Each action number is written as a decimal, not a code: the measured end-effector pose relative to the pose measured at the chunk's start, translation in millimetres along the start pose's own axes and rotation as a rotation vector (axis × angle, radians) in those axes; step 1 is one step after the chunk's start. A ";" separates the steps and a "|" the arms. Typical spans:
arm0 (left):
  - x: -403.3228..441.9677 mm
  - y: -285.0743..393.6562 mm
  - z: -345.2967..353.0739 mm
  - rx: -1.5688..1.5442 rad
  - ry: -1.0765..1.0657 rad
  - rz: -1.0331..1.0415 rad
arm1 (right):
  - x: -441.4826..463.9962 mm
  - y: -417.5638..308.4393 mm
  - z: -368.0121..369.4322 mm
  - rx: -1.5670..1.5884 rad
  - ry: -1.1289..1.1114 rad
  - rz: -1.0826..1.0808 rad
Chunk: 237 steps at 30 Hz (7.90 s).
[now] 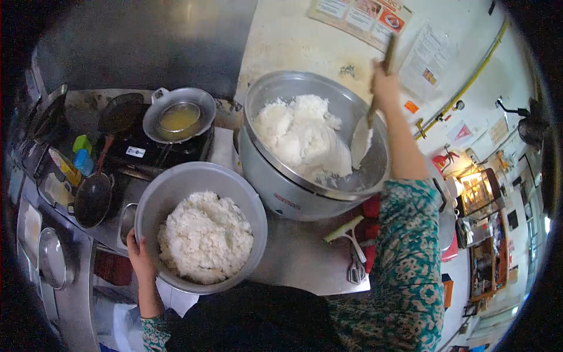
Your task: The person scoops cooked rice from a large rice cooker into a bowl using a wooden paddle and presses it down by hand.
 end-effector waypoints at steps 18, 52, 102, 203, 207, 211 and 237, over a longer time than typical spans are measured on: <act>-8.1 24.9 4.1 -0.072 -0.030 -0.035 | 24.4 -50.1 -35.6 0.801 0.044 -0.015; 1.1 -20.8 -0.7 -0.072 -0.020 -0.045 | -16.4 4.7 -11.1 0.771 0.059 -0.068; -4.7 5.9 4.8 -0.118 0.021 -0.052 | -75.5 -91.5 41.9 0.699 -0.139 -0.067; 46.5 -85.8 -42.4 0.194 -0.185 0.209 | -127.3 132.7 -215.8 -0.942 0.618 -0.956; 30.6 -60.0 -47.5 0.316 -0.142 0.149 | -128.6 126.0 -204.5 -0.853 0.597 -0.939; 18.8 -31.7 -28.6 0.075 -0.066 -0.158 | -125.8 120.3 -203.4 -0.893 0.623 -0.953; -1.6 -2.9 -3.5 -0.194 -0.041 -0.197 | -118.4 50.5 -148.6 -1.032 -0.343 -0.963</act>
Point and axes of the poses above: each hand's wrist, its own x-axis towards the middle knuckle, its own z-axis out of the palm, y = z × x, the point moved 5 cm from there along x, towards the middle knuckle, and after that the axes turned 13 degrees about y, right-handed, at the moved point
